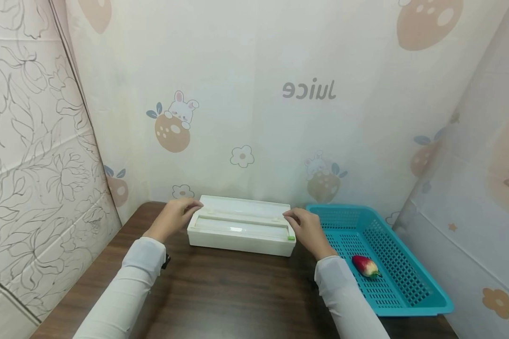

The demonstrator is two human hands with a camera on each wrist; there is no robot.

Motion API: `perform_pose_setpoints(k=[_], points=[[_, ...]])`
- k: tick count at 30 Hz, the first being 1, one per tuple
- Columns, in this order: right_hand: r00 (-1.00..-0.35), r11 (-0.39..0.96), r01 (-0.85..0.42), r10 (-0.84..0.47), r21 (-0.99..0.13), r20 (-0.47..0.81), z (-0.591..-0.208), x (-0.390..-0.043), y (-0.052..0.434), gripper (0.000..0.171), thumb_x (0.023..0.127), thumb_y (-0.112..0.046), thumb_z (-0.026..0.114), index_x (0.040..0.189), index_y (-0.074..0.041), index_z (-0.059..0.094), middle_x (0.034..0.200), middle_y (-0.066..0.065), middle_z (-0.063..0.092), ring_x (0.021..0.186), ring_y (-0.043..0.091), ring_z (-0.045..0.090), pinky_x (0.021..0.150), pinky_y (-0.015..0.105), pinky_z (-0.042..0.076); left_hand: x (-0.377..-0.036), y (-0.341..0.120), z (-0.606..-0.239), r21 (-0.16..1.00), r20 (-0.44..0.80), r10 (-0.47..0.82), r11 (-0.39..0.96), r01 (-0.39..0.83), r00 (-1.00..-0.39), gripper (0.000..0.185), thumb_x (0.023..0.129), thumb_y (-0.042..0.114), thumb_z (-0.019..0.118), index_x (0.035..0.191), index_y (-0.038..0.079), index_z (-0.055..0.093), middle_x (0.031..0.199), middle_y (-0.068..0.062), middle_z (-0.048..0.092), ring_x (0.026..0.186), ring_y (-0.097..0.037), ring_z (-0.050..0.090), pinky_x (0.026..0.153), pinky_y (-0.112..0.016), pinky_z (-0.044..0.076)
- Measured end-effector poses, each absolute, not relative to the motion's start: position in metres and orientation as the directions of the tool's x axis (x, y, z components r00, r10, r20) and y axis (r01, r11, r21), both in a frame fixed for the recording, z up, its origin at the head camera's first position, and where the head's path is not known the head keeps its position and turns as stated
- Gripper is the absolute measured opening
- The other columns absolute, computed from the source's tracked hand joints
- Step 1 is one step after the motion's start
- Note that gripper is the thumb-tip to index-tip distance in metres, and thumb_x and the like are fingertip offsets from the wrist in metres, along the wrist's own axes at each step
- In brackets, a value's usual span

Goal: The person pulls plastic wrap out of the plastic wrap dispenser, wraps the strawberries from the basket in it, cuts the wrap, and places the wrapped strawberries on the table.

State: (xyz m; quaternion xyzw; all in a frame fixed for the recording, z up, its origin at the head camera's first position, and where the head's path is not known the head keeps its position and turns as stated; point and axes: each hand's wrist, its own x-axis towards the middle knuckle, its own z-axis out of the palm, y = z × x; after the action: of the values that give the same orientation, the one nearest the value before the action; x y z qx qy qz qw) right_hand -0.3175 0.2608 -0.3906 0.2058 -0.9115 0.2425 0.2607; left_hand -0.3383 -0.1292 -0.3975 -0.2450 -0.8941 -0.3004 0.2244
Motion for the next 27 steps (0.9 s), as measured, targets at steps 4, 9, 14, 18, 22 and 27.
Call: perform_pose_setpoints(k=[4, 9, 14, 18, 22, 27], points=[[-0.763, 0.794, -0.516, -0.257, -0.320, 0.592, -0.387, -0.316, 0.261, 0.010, 0.087, -0.015, 0.063, 0.095, -0.016, 0.068, 0.086, -0.004, 0.064, 0.067, 0.007, 0.052, 0.059, 0.027, 0.050, -0.336, -0.130, -0.394, 0.421, 0.555, 0.303, 0.701, 0.576, -0.775, 0.016, 0.091, 0.023, 0.057, 0.098, 0.016, 0.069, 0.094, 0.007, 0.065, 0.088, -0.008, 0.060, 0.076, -0.027, 0.050], [-0.759, 0.795, -0.517, -0.255, -0.318, 0.599, -0.383, -0.314, 0.260, 0.010, 0.086, -0.016, 0.064, 0.095, -0.016, 0.068, 0.086, -0.005, 0.064, 0.066, 0.007, 0.052, 0.058, 0.026, 0.049, -0.334, -0.130, -0.390, 0.407, 0.570, 0.302, 0.705, 0.581, -0.764, 0.015, 0.091, 0.023, 0.057, 0.098, 0.016, 0.069, 0.093, 0.008, 0.065, 0.086, -0.007, 0.060, 0.076, -0.026, 0.050], [-0.765, 0.799, -0.510, -0.252, -0.319, 0.593, -0.380, -0.310, 0.259, 0.011, 0.086, -0.016, 0.064, 0.096, -0.017, 0.068, 0.086, -0.005, 0.064, 0.066, 0.006, 0.053, 0.057, 0.024, 0.049, -0.332, -0.129, -0.387, 0.388, 0.589, 0.304, 0.707, 0.591, -0.749, 0.014, 0.091, 0.022, 0.057, 0.097, 0.016, 0.069, 0.092, 0.007, 0.065, 0.085, -0.008, 0.060, 0.074, -0.027, 0.050], [-0.763, 0.794, -0.514, -0.251, -0.324, 0.596, -0.378, -0.309, 0.260, 0.012, 0.085, -0.014, 0.065, 0.097, -0.017, 0.067, 0.088, -0.005, 0.064, 0.068, 0.005, 0.054, 0.058, 0.024, 0.049, -0.330, -0.129, -0.386, 0.371, 0.602, 0.299, 0.716, 0.591, -0.740, 0.013, 0.090, 0.020, 0.059, 0.098, 0.017, 0.069, 0.093, 0.007, 0.065, 0.086, -0.007, 0.060, 0.074, -0.025, 0.049], [-0.760, 0.790, -0.517, -0.247, -0.329, 0.601, -0.376, -0.308, 0.260, 0.014, 0.085, -0.012, 0.064, 0.098, -0.017, 0.067, 0.090, -0.004, 0.064, 0.071, 0.006, 0.055, 0.062, 0.027, 0.051, -0.330, -0.129, -0.384, 0.360, 0.617, 0.297, 0.716, 0.597, -0.729, 0.013, 0.090, 0.020, 0.059, 0.098, 0.018, 0.069, 0.094, 0.007, 0.065, 0.087, -0.007, 0.059, 0.075, -0.025, 0.049], [-0.747, 0.788, -0.527, -0.253, -0.317, 0.615, -0.373, -0.308, 0.261, 0.015, 0.085, -0.010, 0.065, 0.098, -0.016, 0.068, 0.091, -0.003, 0.065, 0.075, 0.009, 0.058, 0.064, 0.032, 0.053, -0.328, -0.129, -0.380, 0.362, 0.621, 0.297, 0.711, 0.602, -0.725, 0.015, 0.090, 0.021, 0.058, 0.100, 0.017, 0.068, 0.098, 0.006, 0.065, 0.091, -0.009, 0.059, 0.077, -0.026, 0.049]])
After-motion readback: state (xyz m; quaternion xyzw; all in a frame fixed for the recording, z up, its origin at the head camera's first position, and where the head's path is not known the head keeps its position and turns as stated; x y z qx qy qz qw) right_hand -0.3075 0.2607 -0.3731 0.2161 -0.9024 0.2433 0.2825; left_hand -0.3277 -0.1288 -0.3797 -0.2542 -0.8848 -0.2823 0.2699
